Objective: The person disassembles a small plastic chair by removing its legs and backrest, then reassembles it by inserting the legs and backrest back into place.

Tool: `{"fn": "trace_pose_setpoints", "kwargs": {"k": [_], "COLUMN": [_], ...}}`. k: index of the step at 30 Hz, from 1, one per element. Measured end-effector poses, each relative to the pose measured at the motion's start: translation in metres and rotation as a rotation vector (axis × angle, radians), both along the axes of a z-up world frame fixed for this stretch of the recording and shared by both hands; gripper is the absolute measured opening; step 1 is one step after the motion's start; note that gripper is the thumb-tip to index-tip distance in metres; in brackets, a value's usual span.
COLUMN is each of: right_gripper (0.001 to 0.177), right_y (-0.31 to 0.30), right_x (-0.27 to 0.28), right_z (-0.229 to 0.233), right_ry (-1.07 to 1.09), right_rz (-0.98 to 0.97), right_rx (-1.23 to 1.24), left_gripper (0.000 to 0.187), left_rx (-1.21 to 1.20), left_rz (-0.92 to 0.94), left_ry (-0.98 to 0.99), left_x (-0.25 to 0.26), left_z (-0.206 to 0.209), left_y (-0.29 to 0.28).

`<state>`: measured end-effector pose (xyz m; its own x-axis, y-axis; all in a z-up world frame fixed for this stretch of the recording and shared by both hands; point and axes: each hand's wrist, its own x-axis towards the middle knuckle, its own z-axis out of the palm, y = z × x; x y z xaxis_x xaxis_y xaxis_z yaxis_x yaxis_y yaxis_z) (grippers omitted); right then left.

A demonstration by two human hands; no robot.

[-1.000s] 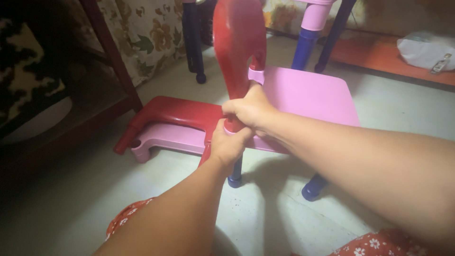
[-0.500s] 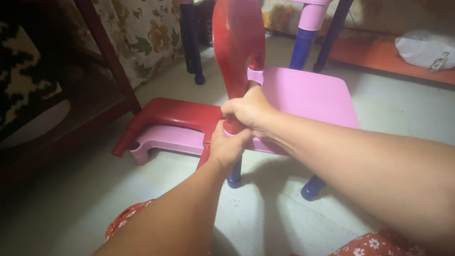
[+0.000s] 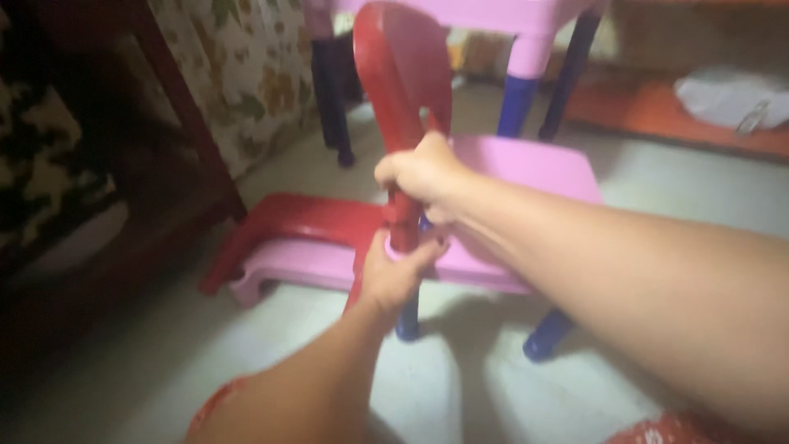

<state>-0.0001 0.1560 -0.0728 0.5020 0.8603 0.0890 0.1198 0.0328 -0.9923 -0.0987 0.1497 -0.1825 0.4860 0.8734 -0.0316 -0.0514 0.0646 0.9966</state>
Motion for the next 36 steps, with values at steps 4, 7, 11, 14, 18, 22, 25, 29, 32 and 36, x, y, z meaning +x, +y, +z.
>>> {"fn": "trace_pose_setpoints", "kwargs": {"k": [4,7,11,14,18,22,25,29,32,36], "right_gripper": [0.029,0.036,0.030,0.032,0.032,0.030,0.026,0.014,0.014,0.025], "right_y": [0.001,0.004,0.005,0.003,-0.005,-0.010,-0.010,-0.015,-0.027,-0.056], "right_x": [0.008,0.009,0.004,-0.001,0.003,0.005,0.009,0.013,0.019,0.036], "right_z": [-0.023,-0.013,0.009,0.012,0.006,0.003,0.007,0.003,-0.006,-0.013], "right_ry": [0.114,0.166,0.106,0.070,-0.064,-0.023,0.000,0.055,0.069,0.071], "right_rz": [0.071,0.058,-0.010,0.014,0.071,0.118,0.086,0.085,0.127,0.220], "right_rx": [0.031,-0.031,-0.141,-0.155,-0.210,-0.130,-0.185,-0.146,-0.067,0.018], "left_gripper": [0.060,0.062,0.064,0.063,0.059,0.056,0.058,0.058,0.054,0.056], "left_rx": [0.007,0.021,0.015,-0.007,0.051,0.136,0.285,0.128,0.158,0.075], "left_rz": [0.000,0.008,0.020,0.001,0.049,0.084,0.054,-0.076,-0.187,-0.395], "left_ry": [0.074,0.121,0.198,0.151,0.065,-0.028,-0.047,-0.056,0.021,0.007], "left_x": [-0.008,-0.004,-0.009,-0.011,-0.007,0.006,0.008,0.004,0.005,0.012], "left_z": [0.001,0.005,0.011,0.014,0.016,0.021,0.022,0.023,0.025,0.023], "left_y": [0.003,0.000,-0.002,-0.003,-0.002,0.009,0.016,0.016,0.011,-0.006]}}
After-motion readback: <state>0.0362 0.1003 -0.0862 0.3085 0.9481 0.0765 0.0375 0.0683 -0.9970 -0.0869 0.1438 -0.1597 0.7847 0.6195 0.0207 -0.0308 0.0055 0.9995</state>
